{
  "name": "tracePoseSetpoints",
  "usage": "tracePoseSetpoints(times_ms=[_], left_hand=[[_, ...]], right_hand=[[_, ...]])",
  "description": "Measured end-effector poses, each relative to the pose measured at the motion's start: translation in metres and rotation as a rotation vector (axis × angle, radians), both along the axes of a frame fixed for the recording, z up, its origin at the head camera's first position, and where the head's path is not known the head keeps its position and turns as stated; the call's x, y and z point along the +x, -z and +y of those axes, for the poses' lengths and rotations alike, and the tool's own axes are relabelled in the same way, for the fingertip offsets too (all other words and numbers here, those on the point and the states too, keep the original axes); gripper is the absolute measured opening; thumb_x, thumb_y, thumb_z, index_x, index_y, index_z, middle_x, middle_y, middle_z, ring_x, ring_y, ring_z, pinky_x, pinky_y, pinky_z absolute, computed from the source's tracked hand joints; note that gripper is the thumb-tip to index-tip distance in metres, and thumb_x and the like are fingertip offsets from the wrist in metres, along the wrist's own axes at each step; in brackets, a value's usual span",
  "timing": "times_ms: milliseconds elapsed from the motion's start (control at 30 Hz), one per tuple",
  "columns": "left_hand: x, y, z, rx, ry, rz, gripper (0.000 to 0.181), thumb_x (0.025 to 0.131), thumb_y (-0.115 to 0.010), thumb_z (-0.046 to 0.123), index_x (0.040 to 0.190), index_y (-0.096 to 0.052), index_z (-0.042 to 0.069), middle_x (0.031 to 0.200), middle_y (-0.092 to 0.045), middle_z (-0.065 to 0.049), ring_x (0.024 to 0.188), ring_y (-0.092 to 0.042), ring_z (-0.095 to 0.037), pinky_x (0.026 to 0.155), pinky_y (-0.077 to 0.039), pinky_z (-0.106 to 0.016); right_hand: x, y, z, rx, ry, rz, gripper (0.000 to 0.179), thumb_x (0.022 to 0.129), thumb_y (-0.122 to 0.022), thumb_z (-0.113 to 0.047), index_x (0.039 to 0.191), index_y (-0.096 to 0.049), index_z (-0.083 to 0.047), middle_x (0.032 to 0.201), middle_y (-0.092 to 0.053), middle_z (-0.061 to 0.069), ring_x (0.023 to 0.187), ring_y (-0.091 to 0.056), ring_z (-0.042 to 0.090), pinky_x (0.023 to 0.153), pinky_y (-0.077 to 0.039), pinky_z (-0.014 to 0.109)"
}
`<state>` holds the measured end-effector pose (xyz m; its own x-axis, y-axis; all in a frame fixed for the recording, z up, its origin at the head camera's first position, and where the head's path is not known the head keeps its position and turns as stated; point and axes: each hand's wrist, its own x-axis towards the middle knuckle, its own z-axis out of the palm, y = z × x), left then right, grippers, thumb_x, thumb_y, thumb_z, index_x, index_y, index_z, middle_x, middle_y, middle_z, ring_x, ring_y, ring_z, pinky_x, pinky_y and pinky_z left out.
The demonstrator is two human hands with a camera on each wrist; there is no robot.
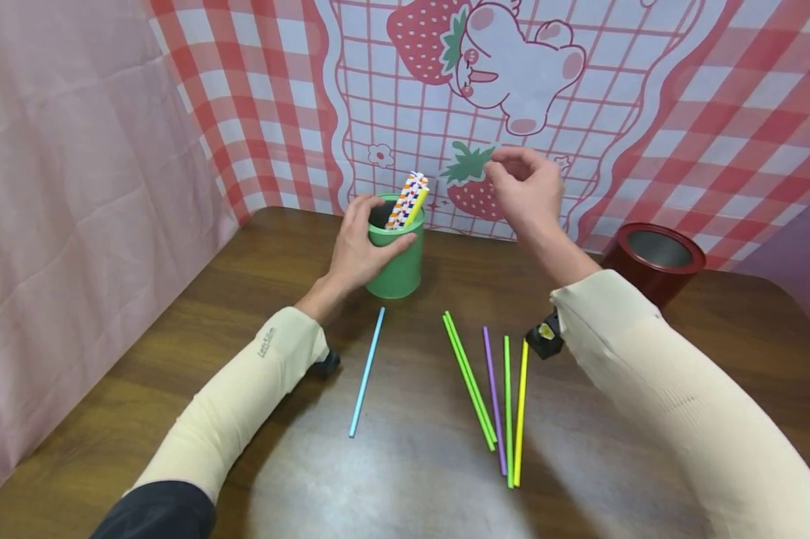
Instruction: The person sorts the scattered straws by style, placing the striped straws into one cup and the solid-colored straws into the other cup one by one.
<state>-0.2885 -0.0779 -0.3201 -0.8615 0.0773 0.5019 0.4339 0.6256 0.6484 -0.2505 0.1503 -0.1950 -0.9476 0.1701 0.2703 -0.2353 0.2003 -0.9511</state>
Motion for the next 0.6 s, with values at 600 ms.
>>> tracePoseSetpoints(times_ms=[600], left_hand=[[0.000, 0.000, 0.002, -0.013, 0.000, 0.008, 0.077, 0.078, -0.071, 0.056, 0.137, -0.041, 0.016, 0.149, -0.031, -0.009, 0.128, -0.041, -0.024, 0.100, -0.042, -0.041]], right_hand=[[0.019, 0.014, 0.105, 0.402, 0.246, -0.121, 0.059, 0.089, -0.060, -0.049, 0.142, -0.044, -0.028, 0.149, -0.041, 0.001, 0.133, -0.038, 0.018, 0.103, -0.039, 0.033]])
